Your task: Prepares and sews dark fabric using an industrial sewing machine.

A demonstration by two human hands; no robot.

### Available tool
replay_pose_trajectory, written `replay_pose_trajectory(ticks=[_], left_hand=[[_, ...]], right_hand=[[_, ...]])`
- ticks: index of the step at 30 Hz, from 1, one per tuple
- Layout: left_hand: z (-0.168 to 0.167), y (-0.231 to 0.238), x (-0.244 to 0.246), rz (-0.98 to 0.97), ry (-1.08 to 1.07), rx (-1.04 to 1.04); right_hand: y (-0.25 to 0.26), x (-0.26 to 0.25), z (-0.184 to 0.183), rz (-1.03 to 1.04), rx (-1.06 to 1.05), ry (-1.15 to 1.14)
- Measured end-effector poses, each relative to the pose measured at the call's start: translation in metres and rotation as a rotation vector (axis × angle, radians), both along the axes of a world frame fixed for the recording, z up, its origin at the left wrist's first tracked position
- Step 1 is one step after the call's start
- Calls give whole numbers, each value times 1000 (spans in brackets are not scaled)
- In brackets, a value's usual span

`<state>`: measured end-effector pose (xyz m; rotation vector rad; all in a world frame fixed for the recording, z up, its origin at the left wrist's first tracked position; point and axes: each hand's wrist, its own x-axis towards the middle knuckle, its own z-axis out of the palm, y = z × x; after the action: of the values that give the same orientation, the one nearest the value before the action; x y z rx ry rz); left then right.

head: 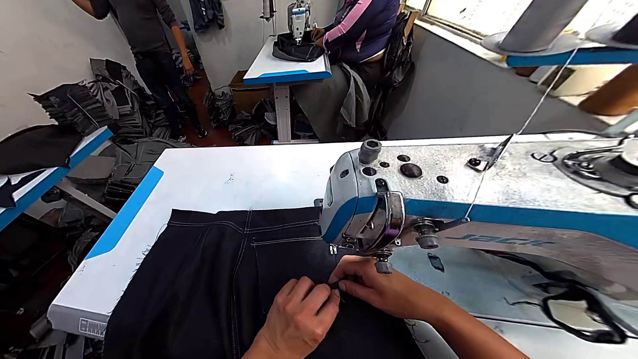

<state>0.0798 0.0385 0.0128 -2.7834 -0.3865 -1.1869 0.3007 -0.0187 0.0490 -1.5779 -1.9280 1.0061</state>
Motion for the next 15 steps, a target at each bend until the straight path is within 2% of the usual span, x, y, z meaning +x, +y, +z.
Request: replay_pose_trajectory(ticks=[3,7,9,11,13,15], left_hand=[[0,-3,0,48,30,67],[-3,-2,0,60,15,23],[-2,-3,-3,36,5,-159],[9,-8,-5,92,33,-470],[26,-9,-7,169,152,-751],[40,-7,-5,212,312,-917]], right_hand=[[-2,0,1,14,22,-30],[-4,-5,-7,-12,153,-86],[-5,-9,-16,-45,284,-121],[-6,-10,-26,-57,431,-172],[-7,-11,-30,-61,504,-216],[-9,-12,-31,-68,531,-243]])
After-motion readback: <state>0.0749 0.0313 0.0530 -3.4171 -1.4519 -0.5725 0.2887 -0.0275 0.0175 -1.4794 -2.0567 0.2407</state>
